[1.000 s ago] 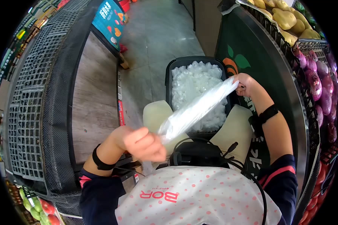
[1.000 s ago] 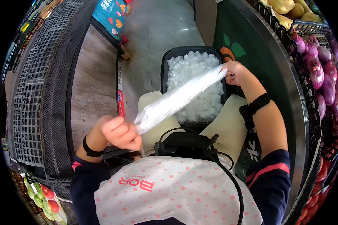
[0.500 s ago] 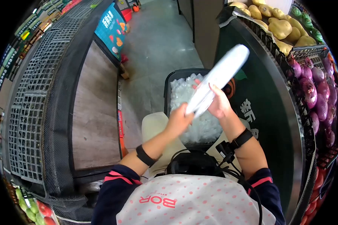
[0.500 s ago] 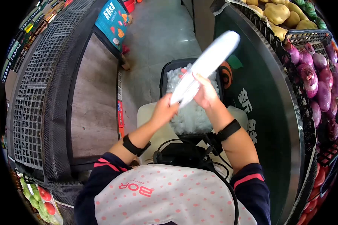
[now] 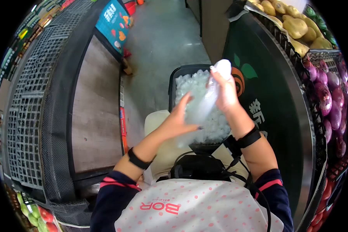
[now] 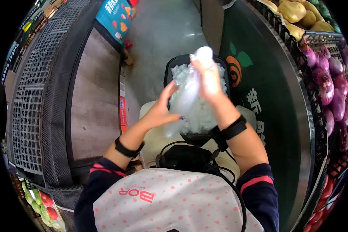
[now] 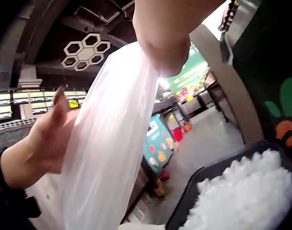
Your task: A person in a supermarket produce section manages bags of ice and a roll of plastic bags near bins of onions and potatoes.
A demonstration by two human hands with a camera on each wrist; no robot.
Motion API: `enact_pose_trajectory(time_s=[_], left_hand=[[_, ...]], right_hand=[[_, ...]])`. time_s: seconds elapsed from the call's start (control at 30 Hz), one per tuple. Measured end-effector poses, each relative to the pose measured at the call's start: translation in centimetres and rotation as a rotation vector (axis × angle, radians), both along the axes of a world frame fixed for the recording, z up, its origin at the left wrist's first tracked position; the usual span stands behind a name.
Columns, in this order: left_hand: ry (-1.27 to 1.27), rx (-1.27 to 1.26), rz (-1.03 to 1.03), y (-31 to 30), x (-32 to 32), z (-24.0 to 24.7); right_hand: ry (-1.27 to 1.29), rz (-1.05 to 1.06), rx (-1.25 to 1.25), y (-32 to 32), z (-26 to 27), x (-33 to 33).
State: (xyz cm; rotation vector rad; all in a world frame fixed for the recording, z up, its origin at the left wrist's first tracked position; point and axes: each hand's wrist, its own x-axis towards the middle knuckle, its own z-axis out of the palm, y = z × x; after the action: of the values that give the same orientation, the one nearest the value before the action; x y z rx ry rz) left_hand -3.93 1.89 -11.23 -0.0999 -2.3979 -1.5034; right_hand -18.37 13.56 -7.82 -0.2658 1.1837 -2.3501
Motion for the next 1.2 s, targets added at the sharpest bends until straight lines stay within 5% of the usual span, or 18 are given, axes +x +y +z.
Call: enact_pose_trajectory(time_s=[0.03, 0.1, 0.23, 0.3, 0.4, 0.5, 0.57, 0.73, 0.8, 0.93, 1.0, 1.07, 1.2], left_hand=[[-0.007, 0.005, 0.015, 1.1, -1.1, 0.2], [-0.389, 0.508, -0.136, 2.2, -2.7, 0.1], [-0.658, 0.667, -0.133, 0.5, -2.4, -3.4], [-0.665, 0.897, 0.214, -1.0, -2.1, -7.3], [-0.725, 0.999, 0.487, -2.3, -4.4, -12.4], [-0.818, 0.956, 0.489, -2.7, -6.6, -20.7], [-0.873, 0.808, 0.544, -2.2, -8.0, -24.2], [-1.025, 0.381, 0.570, 0.3, -10.4, -25.4], [-0.914, 0.318, 0.756, 1.2, -11.0, -25.9], [-0.948, 0.451, 0.672, 1.1, -11.5, -25.2], [-0.445, 0.778, 0.537, 1.4, -11.5, -24.7], [-0.484, 0.683, 0.441, 0.8, -11.7, -23.4], [-0.591, 0.544, 0.242, -0.7, -12.0, -20.0]], right_hand=[[-0.008, 0.015, -0.018, -1.2, 0.0, 1.2], [-0.025, -0.058, -0.010, -2.3, 0.3, 1.3], [0.114, -0.140, -0.153, 0.7, -1.7, -5.5], [-0.050, -0.235, 0.041, 1.8, -4.0, -6.8], [-0.108, 0.097, 0.497, 2.6, -16.0, -7.1], [-0.048, 0.431, 1.005, 1.1, -20.5, -3.7], [-0.121, 0.381, 1.085, -0.4, -25.7, -3.1], [-0.193, 0.277, 1.149, -3.7, -28.5, -2.1], [-0.201, 0.288, 1.187, -4.1, -29.2, -2.2], [-0.408, 0.248, 0.818, -3.7, -27.0, -3.2], [-0.453, 0.235, 0.697, -3.5, -27.4, -3.3], [-0.500, 0.197, 0.299, -2.7, -29.2, -4.1], [-0.557, 0.151, 0.116, -1.1, -25.5, -5.7]])
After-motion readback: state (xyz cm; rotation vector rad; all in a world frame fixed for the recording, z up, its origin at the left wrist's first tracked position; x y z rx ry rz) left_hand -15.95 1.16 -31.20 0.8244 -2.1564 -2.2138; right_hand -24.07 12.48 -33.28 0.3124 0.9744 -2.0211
